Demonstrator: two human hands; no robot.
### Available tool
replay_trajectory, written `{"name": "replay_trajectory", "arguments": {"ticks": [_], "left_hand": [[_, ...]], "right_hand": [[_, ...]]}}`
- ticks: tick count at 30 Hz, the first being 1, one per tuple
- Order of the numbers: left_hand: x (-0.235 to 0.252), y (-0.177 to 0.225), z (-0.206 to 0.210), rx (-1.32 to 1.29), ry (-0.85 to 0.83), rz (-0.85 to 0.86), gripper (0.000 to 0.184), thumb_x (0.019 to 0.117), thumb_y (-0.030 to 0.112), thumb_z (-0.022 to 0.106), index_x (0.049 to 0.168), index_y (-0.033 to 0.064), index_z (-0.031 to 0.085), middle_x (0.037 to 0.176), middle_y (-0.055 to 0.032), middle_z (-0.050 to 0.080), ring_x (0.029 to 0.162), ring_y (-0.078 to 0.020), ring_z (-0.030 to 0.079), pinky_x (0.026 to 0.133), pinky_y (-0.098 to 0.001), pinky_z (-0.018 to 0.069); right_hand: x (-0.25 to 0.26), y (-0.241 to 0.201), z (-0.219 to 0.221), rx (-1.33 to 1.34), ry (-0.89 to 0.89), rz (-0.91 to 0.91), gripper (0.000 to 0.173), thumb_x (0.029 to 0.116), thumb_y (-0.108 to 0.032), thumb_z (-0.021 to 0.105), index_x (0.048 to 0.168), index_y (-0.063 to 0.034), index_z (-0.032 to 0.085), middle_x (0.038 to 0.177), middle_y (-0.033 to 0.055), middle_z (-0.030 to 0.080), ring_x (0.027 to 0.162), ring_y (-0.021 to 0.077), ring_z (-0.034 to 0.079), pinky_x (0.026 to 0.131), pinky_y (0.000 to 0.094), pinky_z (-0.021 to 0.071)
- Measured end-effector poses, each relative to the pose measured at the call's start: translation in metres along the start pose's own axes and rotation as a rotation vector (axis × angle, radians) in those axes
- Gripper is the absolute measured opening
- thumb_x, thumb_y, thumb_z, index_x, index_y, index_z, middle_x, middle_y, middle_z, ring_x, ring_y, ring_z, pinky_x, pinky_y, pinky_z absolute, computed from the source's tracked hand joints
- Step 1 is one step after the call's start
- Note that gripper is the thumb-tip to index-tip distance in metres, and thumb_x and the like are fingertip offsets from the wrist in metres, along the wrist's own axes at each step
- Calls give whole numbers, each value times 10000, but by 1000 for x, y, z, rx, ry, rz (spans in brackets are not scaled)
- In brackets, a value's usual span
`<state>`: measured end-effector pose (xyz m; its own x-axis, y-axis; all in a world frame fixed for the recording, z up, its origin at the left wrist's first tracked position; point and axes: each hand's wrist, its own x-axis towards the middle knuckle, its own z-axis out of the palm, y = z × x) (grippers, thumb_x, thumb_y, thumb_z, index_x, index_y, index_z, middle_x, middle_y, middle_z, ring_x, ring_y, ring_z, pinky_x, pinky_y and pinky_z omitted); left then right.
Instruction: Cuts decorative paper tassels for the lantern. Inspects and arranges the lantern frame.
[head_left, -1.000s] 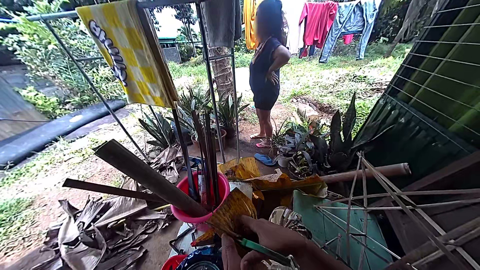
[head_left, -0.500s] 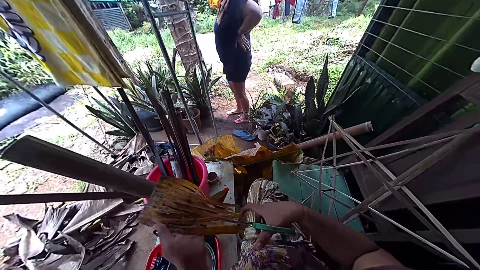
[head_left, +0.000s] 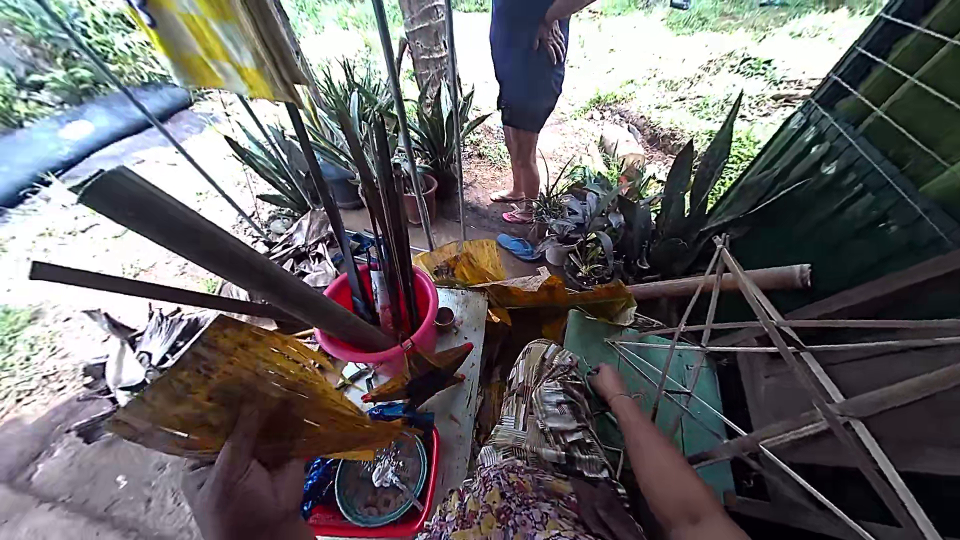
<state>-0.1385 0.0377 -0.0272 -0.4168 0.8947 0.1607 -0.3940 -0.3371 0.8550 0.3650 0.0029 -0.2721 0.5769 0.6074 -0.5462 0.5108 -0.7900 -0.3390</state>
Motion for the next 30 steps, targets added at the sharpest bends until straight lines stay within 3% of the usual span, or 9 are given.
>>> {"name": "replay_trajectory", "arguments": {"ticks": [7, 12, 15, 17, 19, 23, 25, 27, 30], "left_hand": [[-11, 40, -9, 121, -59, 127, 201, 987, 44, 509, 1177, 81, 567, 1008, -17, 739, 944, -152, 730, 867, -364, 619], [-22, 37, 17, 272, -158, -6, 222, 1013, 68, 476, 1183, 158, 587, 966, 48, 734, 876, -88, 723, 794, -320, 628], [-29, 14, 35, 239, -253, -154, 213, 1015, 36, 470, 1150, 124, 610, 935, 14, 744, 838, -109, 729, 778, -334, 629], [-35, -5, 48, 181, -342, -267, 192, 1019, 17, 474, 1115, 93, 622, 915, -22, 749, 826, -136, 734, 784, -358, 632], [-39, -26, 59, 114, -476, -354, 184, 1014, 10, 498, 1115, 65, 641, 942, -55, 756, 858, -157, 740, 823, -369, 627], [-43, -47, 83, 100, -645, -387, 158, 1004, 12, 532, 1101, 48, 651, 950, -44, 757, 878, -146, 736, 845, -362, 619], [-42, -49, 92, 167, -646, -333, 143, 1002, 10, 542, 1090, 49, 647, 917, -23, 749, 844, -121, 729, 814, -333, 619], [-38, -47, 98, 291, -619, -226, 115, 995, 19, 573, 1052, 65, 662, 868, 16, 737, 786, -72, 709, 756, -279, 610], [-33, -41, 104, 394, -596, -74, 114, 981, 50, 617, 1070, 86, 678, 856, 39, 718, 748, -38, 673, 696, -242, 580]], "right_hand": [[13, -3, -6, -63, 92, -5, 660, 931, -316, 728, 1435, 38, 490, 1329, 288, 614, 1257, 439, 597, 1037, 612, 474], [27, -14, -24, -239, -3, -62, 532, 941, -265, 704, 1322, 89, 593, 1378, 309, 574, 1332, 442, 534, 1098, 620, 420], [-9, -56, -60, -28, 53, -280, 478, 990, -294, 663, 1328, 41, 623, 1320, 304, 614, 1276, 462, 566, 1078, 653, 413], [-50, -97, -79, 226, 55, -548, 489, 1025, -332, 620, 1370, 15, 602, 1278, 241, 658, 1199, 374, 633, 1055, 559, 469], [-89, -134, -81, 591, -129, -826, 531, 996, -349, 659, 1379, 10, 579, 1260, 169, 680, 1143, 253, 675, 1005, 423, 543], [-163, -191, -71, 932, -728, -1176, 831, 796, -397, 839, 1467, -56, 488, 1300, 52, 675, 1152, 157, 666, 997, 353, 554], [-189, -208, -68, 976, -757, -1212, 526, 864, -195, 776, 1345, -62, 607, 1164, 21, 726, 1039, 92, 692, 938, 297, 575], [-203, -220, -68, 1009, -587, -1233, 227, 947, -81, 682, 1169, -40, 706, 1017, 18, 750, 913, 70, 701, 853, 285, 593], [-213, -231, -71, 990, -419, -1247, 171, 1016, -116, 614, 1137, -52, 717, 992, 13, 738, 868, 69, 691, 810, 290, 597]]}}
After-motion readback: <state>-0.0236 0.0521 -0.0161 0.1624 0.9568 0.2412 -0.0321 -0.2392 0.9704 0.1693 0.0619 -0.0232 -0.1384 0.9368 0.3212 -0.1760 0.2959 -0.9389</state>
